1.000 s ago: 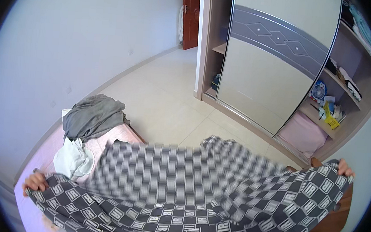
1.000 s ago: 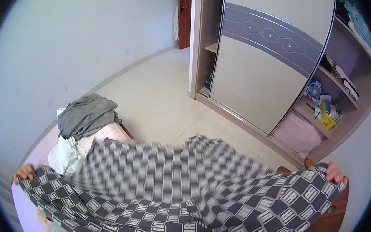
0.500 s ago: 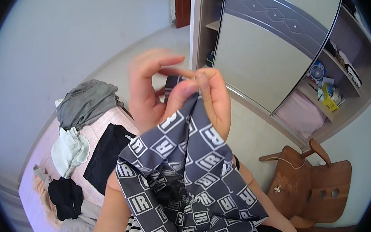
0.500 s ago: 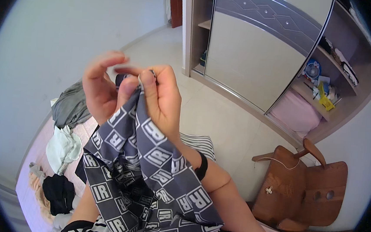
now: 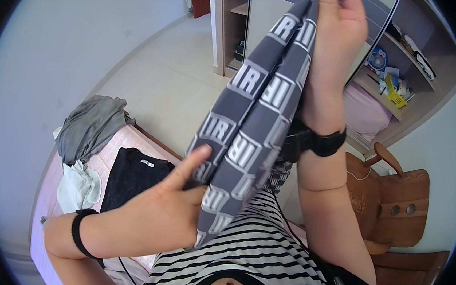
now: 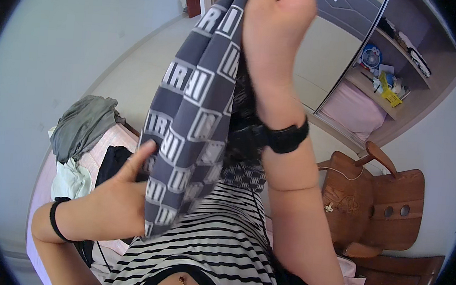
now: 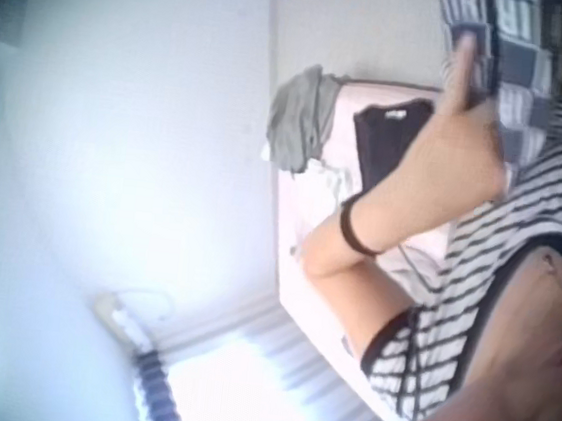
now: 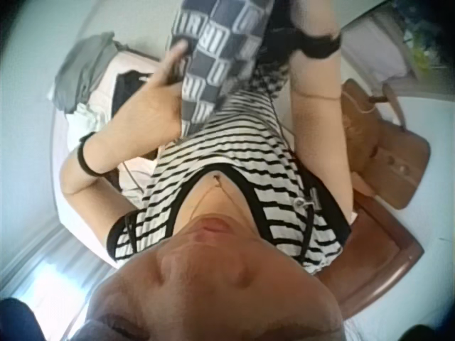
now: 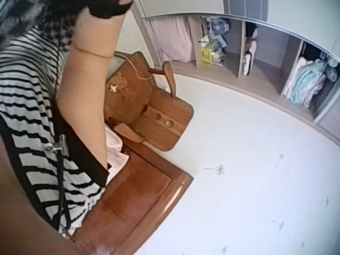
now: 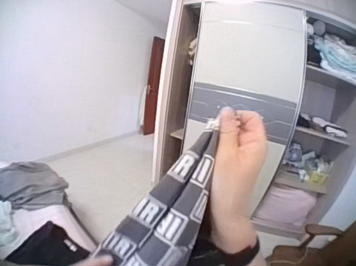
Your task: The person folds clothes including shirts and a pair of patterned shorts by hand on a bed.
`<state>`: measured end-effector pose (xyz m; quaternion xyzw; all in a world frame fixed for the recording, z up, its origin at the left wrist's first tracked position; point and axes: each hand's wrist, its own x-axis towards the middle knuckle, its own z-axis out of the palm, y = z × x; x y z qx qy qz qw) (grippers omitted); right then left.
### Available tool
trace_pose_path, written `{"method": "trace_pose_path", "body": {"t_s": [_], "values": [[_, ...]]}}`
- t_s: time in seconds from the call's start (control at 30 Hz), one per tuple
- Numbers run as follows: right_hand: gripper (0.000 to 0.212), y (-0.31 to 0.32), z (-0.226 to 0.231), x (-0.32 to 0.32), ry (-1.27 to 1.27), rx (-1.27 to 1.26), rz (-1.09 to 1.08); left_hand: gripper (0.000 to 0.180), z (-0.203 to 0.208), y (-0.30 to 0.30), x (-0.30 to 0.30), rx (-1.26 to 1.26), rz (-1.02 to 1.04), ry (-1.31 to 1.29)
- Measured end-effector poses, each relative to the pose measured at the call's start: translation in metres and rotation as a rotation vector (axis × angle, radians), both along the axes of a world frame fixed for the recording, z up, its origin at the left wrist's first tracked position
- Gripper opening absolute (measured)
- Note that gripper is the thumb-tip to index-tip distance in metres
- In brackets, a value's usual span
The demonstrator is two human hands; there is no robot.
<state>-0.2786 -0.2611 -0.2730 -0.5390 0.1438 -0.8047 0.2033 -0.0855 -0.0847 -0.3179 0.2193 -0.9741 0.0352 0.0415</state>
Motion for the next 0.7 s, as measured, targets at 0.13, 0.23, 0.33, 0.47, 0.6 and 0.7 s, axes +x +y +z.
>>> {"method": "trace_pose_path", "body": {"t_s": [0.13, 0.23, 0.33, 0.47, 0.6, 0.7], "values": [[0.020, -0.016, 0.001, -0.048, -0.011, -0.109, -0.211, 0.010, 0.020, -0.001, 0.024, 0.145, 0.116, 0.050], [0.020, -0.015, 0.005, -0.067, -0.023, -0.055, -0.245, 0.025, 0.033, -0.001, 0.041, -0.092, 0.253, 0.097], [0.022, -0.008, 0.001, -0.093, -0.030, -0.025, -0.201, 0.027, 0.054, 0.000, 0.048, -0.294, 0.337, 0.152], [0.033, 0.015, -0.010, -0.097, 0.016, 0.153, 0.002, 0.034, 0.065, 0.003, 0.070, -0.410, 0.506, 0.278], [0.070, 0.018, -0.022, -0.095, 0.319, 0.202, 0.427, 0.017, 0.068, -0.013, 0.099, -0.270, 0.660, 0.455], [0.073, 0.007, -0.025, -0.101, 0.705, 0.382, 0.465, 0.018, 0.072, -0.036, 0.116, -0.268, 0.633, 0.452]]}}
